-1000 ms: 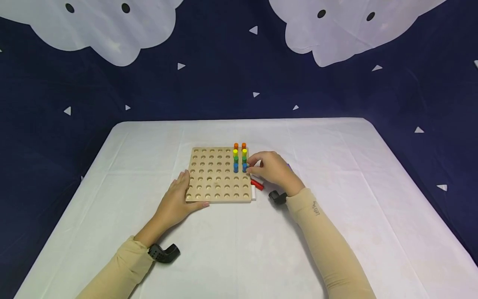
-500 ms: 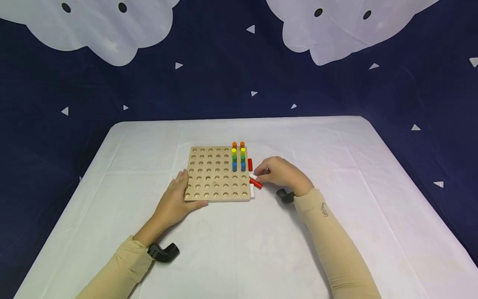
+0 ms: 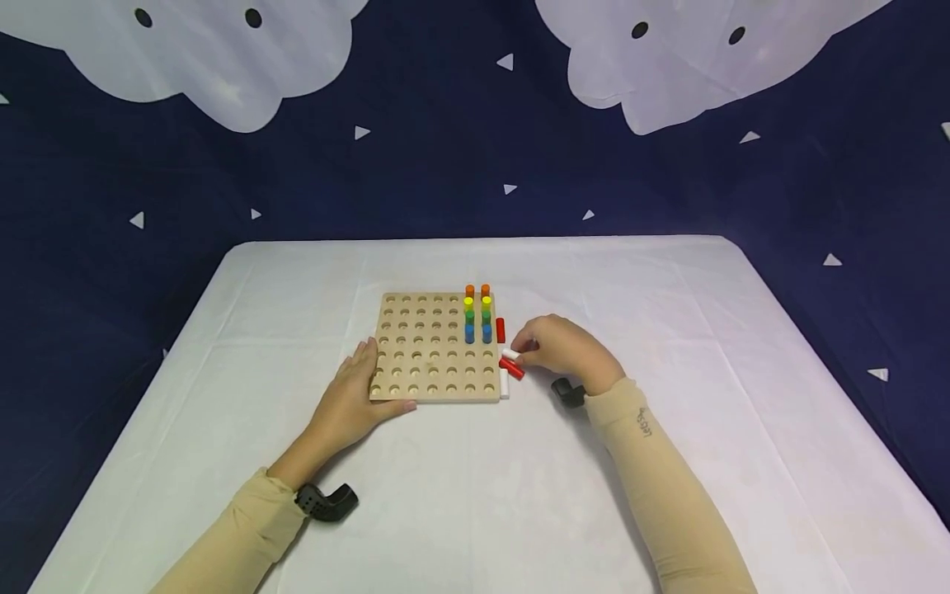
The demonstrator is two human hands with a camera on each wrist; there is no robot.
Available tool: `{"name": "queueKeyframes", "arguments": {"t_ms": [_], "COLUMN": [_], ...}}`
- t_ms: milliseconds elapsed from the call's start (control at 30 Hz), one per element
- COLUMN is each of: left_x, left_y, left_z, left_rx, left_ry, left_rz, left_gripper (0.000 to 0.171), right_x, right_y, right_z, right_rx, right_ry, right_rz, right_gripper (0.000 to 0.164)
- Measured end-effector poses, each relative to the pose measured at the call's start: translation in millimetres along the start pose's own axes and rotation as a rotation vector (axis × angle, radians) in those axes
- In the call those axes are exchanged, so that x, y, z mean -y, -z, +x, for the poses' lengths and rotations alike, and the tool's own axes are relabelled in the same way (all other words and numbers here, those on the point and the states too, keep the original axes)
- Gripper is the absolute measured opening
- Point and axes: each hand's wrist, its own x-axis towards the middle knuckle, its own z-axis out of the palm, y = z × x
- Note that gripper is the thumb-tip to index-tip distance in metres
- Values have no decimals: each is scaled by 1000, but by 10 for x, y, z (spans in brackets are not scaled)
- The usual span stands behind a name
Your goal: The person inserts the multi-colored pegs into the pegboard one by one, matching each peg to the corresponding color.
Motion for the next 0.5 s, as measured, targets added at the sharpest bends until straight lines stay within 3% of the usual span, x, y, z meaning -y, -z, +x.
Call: {"name": "queueKeyframes", "arguments": {"t_ms": [500], "left_x": [-4], "left_y": [-11], "left_z": [-30], "left_rx": [0], "left_ry": [8], "left_rz": [-5], "left_gripper": [125], "right_x": [-6], "right_y": [-58], "right_z": [-10], "right_rx": [-71], "right_ry": [18], "right_rz": [-141], "right_gripper": [18]}}
